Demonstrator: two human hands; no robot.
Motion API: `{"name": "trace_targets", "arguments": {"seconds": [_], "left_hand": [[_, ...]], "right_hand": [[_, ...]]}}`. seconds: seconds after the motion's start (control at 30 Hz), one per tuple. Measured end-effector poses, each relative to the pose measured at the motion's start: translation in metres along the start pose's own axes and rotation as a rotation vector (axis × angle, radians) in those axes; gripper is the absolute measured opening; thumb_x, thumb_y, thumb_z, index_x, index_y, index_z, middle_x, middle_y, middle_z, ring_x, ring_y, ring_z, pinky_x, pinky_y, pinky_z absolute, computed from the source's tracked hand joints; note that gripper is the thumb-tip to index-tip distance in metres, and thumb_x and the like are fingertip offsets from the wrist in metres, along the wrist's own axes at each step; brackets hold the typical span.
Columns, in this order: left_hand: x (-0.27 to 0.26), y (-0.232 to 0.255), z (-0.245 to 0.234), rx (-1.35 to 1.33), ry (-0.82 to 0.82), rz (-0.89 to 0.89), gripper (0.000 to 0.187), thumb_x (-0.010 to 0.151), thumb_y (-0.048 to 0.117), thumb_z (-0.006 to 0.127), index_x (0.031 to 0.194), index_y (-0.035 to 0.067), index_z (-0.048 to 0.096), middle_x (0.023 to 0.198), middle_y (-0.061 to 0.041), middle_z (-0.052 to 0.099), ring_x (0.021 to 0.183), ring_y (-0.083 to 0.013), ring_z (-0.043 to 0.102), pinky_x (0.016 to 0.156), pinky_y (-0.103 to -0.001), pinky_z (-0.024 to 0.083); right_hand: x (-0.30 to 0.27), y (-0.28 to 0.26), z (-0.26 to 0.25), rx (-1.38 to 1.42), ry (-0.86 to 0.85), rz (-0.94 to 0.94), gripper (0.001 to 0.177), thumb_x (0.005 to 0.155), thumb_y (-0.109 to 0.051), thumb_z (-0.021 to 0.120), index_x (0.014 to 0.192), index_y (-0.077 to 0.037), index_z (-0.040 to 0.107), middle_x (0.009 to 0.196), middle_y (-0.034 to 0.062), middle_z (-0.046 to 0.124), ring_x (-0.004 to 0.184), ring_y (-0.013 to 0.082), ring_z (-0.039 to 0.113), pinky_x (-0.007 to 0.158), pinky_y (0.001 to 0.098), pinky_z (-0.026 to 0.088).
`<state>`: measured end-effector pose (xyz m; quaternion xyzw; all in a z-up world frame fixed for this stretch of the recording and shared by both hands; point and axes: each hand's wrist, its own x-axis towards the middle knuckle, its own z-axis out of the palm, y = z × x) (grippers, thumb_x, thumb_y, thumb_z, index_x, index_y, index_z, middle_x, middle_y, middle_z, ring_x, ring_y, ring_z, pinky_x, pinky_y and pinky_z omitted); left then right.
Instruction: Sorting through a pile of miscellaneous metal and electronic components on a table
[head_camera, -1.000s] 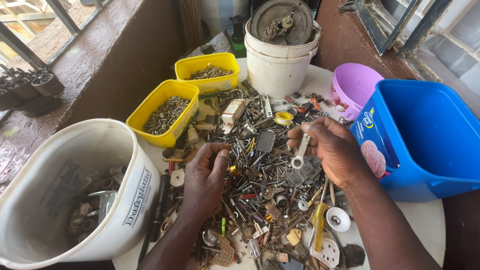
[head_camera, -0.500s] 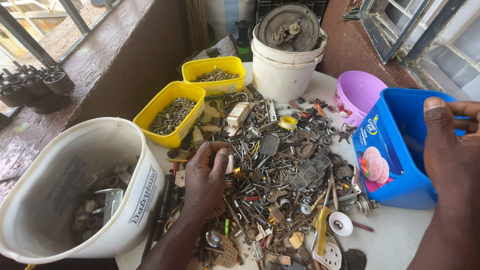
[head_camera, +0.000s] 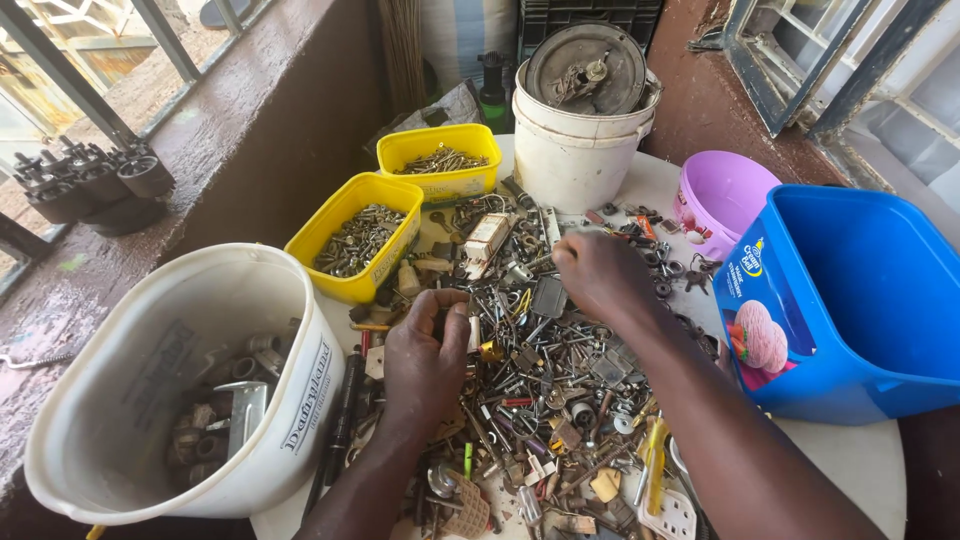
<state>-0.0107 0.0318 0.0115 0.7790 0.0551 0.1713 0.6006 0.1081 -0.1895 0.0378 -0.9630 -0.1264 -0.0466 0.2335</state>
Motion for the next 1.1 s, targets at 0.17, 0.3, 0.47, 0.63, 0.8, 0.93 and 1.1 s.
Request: {"name": "trace_targets", "arguments": {"seconds": [0.17, 0.3, 0.47, 0.63, 0.8, 0.93, 1.1], "left_hand": [[-0.002, 0.003, 0.000, 0.036, -0.019, 0.034, 0.020, 0.107, 0.019, 0.060, 0.117, 0.017, 0.077, 0.078, -0.020, 0.078, 0.071, -0.0331, 0.074, 0.068, -0.048, 0.059], [0.000, 0.005, -0.003, 0.067, -0.015, 0.031, 0.018, 0.107, 0.020, 0.060, 0.116, 0.020, 0.076, 0.075, -0.018, 0.078, 0.068, -0.0348, 0.075, 0.065, -0.048, 0.058], [-0.001, 0.002, -0.005, 0.052, -0.059, 0.121, 0.018, 0.107, 0.020, 0.060, 0.119, 0.019, 0.074, 0.070, -0.019, 0.076, 0.062, -0.0351, 0.073, 0.060, -0.047, 0.059], [-0.005, 0.005, -0.004, -0.007, -0.071, 0.116, 0.018, 0.106, 0.018, 0.061, 0.118, 0.017, 0.075, 0.067, -0.018, 0.074, 0.060, -0.0276, 0.068, 0.058, -0.044, 0.056], [-0.012, 0.001, 0.005, -0.086, -0.113, 0.116, 0.020, 0.106, 0.018, 0.060, 0.119, 0.016, 0.076, 0.065, -0.017, 0.073, 0.061, -0.0231, 0.064, 0.059, -0.041, 0.056], [-0.013, 0.002, 0.005, -0.137, -0.150, 0.098, 0.023, 0.105, 0.017, 0.065, 0.123, 0.009, 0.076, 0.062, -0.015, 0.068, 0.057, -0.0182, 0.056, 0.053, -0.033, 0.050], [0.001, -0.020, 0.007, -0.432, -0.187, 0.049, 0.036, 0.114, 0.026, 0.050, 0.127, -0.001, 0.069, 0.057, -0.006, 0.056, 0.049, -0.0125, 0.049, 0.045, -0.024, 0.045]], "right_hand": [[0.059, 0.002, 0.040, -0.149, 0.002, 0.051, 0.039, 0.098, -0.039, 0.062, 0.124, -0.014, 0.077, 0.119, 0.0226, 0.077, 0.129, 0.0434, 0.067, 0.114, 0.0597, 0.041], [0.047, 0.004, 0.018, -0.105, -0.019, 0.113, 0.028, 0.092, -0.042, 0.063, 0.106, -0.023, 0.078, 0.120, 0.0151, 0.078, 0.138, 0.0424, 0.061, 0.116, 0.0626, 0.040], [-0.024, -0.007, -0.032, 0.141, 0.049, -0.137, 0.018, 0.096, -0.020, 0.078, 0.105, -0.005, 0.082, 0.098, 0.0213, 0.081, 0.096, 0.0383, 0.077, 0.086, 0.0518, 0.061], [-0.056, 0.019, -0.018, 0.646, 0.252, -0.172, 0.020, 0.095, -0.005, 0.075, 0.116, -0.006, 0.077, 0.099, 0.0105, 0.078, 0.083, 0.0182, 0.071, 0.068, 0.0299, 0.058], [-0.058, 0.038, 0.001, 0.977, 0.293, -0.104, 0.027, 0.094, 0.002, 0.076, 0.120, -0.002, 0.075, 0.112, 0.0091, 0.076, 0.084, 0.0117, 0.070, 0.070, 0.0285, 0.064], [-0.051, 0.057, 0.025, 1.029, 0.280, -0.170, 0.031, 0.093, 0.002, 0.076, 0.124, 0.001, 0.072, 0.102, 0.0139, 0.077, 0.090, 0.0135, 0.070, 0.080, 0.0308, 0.063], [-0.074, 0.026, -0.021, 1.028, 0.366, -0.238, 0.031, 0.100, -0.002, 0.068, 0.130, 0.003, 0.066, 0.107, 0.0186, 0.073, 0.097, 0.0195, 0.071, 0.086, 0.0346, 0.064]]}}
